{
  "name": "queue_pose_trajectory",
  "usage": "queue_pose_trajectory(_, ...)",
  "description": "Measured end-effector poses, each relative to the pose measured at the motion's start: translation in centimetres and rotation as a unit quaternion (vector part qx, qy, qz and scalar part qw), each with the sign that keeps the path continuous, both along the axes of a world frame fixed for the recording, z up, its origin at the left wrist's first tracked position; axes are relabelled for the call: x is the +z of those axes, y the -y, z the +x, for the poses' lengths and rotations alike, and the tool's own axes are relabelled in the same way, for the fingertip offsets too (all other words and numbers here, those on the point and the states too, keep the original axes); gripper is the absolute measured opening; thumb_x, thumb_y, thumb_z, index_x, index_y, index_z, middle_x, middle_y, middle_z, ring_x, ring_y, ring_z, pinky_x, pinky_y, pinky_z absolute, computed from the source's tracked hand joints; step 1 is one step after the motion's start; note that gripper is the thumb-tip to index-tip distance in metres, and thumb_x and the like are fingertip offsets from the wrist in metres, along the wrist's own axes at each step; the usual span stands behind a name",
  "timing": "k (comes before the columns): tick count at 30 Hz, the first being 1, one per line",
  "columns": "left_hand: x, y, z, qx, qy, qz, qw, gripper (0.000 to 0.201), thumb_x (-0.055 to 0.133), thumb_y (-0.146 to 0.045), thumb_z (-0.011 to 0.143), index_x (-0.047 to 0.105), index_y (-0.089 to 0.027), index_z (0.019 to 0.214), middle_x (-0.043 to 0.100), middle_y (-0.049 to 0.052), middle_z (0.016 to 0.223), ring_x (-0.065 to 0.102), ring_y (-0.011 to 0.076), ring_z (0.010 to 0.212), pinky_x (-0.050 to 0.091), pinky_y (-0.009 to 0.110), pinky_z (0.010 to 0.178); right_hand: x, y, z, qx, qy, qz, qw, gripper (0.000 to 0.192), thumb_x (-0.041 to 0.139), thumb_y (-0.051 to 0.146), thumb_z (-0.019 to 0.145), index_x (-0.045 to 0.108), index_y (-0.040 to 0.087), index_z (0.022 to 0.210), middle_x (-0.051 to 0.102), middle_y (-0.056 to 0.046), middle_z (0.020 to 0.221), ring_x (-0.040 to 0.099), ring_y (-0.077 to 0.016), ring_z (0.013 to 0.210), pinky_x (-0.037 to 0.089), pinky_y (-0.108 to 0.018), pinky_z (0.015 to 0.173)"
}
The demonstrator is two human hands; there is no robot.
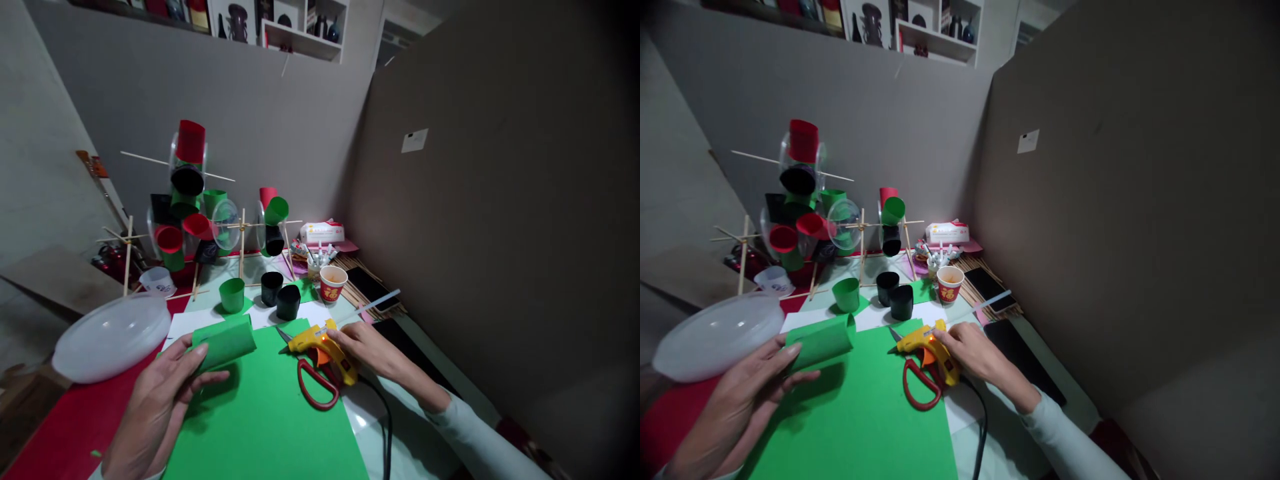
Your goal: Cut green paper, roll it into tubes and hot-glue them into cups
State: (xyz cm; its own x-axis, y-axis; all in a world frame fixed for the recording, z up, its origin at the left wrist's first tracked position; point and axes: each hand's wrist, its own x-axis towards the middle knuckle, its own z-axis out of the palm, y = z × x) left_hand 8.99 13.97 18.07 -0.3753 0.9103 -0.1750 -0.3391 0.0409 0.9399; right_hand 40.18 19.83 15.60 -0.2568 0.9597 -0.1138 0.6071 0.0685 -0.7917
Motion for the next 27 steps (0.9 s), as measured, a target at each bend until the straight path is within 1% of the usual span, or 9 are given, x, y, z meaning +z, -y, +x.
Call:
queue_pose_trajectory(2, 0.6, 0.3, 0.5, 0.021, 0.006, -0.021, 1.000, 0.068, 0.098, -0.022, 0.038, 0.068, -0.017, 0.099, 0.068, -0.009, 0.068, 0.073, 0.0163, 0.056, 0.061, 0.017, 0.051, 1.3, 1.0, -0.1, -0.028, 0.040, 0.066, 0.997, 0.048, 0.060, 0.054, 0.093, 0.047, 0.023, 0.059, 0.049, -0.002, 0.057, 0.042, -0.0172, 0.057, 0.031, -0.033, 0.061)
queue_pose_trajectory(4, 0.8, 0.6, 1.1, 0.044, 0.009, -0.045, 0.998, 0.077, 0.098, -0.022, 0.032, 0.067, -0.019, 0.102, 0.073, -0.009, 0.072, 0.075, 0.0160, 0.053, 0.058, 0.014, 0.049, 2.6, 2.2, -1.1, -0.045, 0.053, 0.116, 0.991, 0.033, 0.057, 0.045, 0.095, 0.055, 0.021, 0.072, 0.056, -0.004, 0.067, 0.047, -0.0196, 0.064, 0.033, -0.035, 0.067)
queue_pose_trajectory(6, 0.7, 0.9, 1.5, 0.052, 0.006, -0.058, 0.997, 0.080, 0.098, -0.024, 0.030, 0.066, -0.020, 0.103, 0.078, -0.007, 0.077, 0.076, 0.0171, 0.055, 0.059, 0.014, 0.051, 3.4, 3.2, -3.0, -0.024, 0.039, 0.148, 0.988, 0.028, 0.055, 0.044, 0.097, 0.062, 0.020, 0.083, 0.065, -0.006, 0.080, 0.054, -0.0205, 0.071, 0.037, -0.034, 0.071)
queue_pose_trajectory(9, -0.3, 1.2, 1.7, 0.022, -0.015, -0.056, 0.998, 0.076, 0.099, -0.036, 0.034, 0.066, -0.019, 0.100, 0.078, -0.004, 0.073, 0.078, 0.0218, 0.058, 0.061, 0.017, 0.053, 3.7, 3.9, -6.6, 0.070, -0.088, 0.177, 0.978, 0.026, 0.061, 0.044, 0.097, 0.067, 0.019, 0.098, 0.070, -0.007, 0.093, 0.062, -0.0215, 0.083, 0.044, -0.033, 0.078)
queue_pose_trajectory(11, -1.2, 1.2, 1.7, 0.004, -0.036, -0.066, 0.997, 0.078, 0.100, -0.044, 0.037, 0.065, -0.018, 0.102, 0.081, 0.000, 0.073, 0.079, 0.0239, 0.060, 0.062, 0.019, 0.054, 3.4, 3.8, -8.6, 0.072, -0.146, 0.159, 0.974, 0.034, 0.072, 0.047, 0.091, 0.067, 0.019, 0.109, 0.070, -0.007, 0.108, 0.063, -0.0236, 0.098, 0.045, -0.035, 0.088)
queue_pose_trajectory(14, -2.2, 1.3, 1.8, -0.002, -0.041, -0.071, 0.997, 0.086, 0.101, -0.046, 0.039, 0.061, -0.019, 0.110, 0.083, 0.004, 0.073, 0.080, 0.0237, 0.062, 0.062, 0.018, 0.058, 2.6, 3.2, -10.3, 0.033, -0.228, 0.113, 0.967, 0.034, 0.078, 0.044, 0.085, 0.066, 0.020, 0.106, 0.066, -0.003, 0.100, 0.062, -0.0223, 0.095, 0.047, -0.033, 0.084)
queue_pose_trajectory(17, -2.3, 1.4, 2.2, -0.003, 0.012, -0.078, 0.997, 0.084, 0.104, -0.039, 0.033, 0.060, -0.022, 0.102, 0.079, -0.001, 0.068, 0.079, 0.0231, 0.061, 0.063, 0.019, 0.059, 2.1, 2.9, -10.9, 0.013, -0.273, 0.100, 0.957, 0.020, 0.073, 0.032, 0.083, 0.064, 0.019, 0.096, 0.061, 0.000, 0.088, 0.058, -0.0189, 0.084, 0.047, -0.031, 0.077)
queue_pose_trajectory(22, -1.7, 1.3, 3.6, 0.021, 0.098, -0.115, 0.988, 0.070, 0.103, -0.018, 0.024, 0.058, -0.024, 0.077, 0.073, -0.005, 0.061, 0.076, 0.0223, 0.055, 0.066, 0.023, 0.057, 1.1, 3.0, -11.2, 0.010, -0.267, 0.105, 0.958, 0.015, 0.072, 0.025, 0.081, 0.060, 0.020, 0.090, 0.058, 0.002, 0.083, 0.056, -0.0172, 0.080, 0.045, -0.029, 0.076)
queue_pose_trajectory(27, -1.9, 1.0, 4.1, 0.035, 0.117, -0.130, 0.984, 0.053, 0.093, -0.006, 0.030, 0.060, -0.024, 0.068, 0.076, -0.005, 0.061, 0.075, 0.0204, 0.055, 0.066, 0.026, 0.054, 0.0, 3.4, -11.7, 0.026, -0.257, 0.125, 0.958, 0.015, 0.072, 0.021, 0.081, 0.057, 0.021, 0.085, 0.057, 0.003, 0.080, 0.055, -0.0160, 0.076, 0.042, -0.028, 0.073)
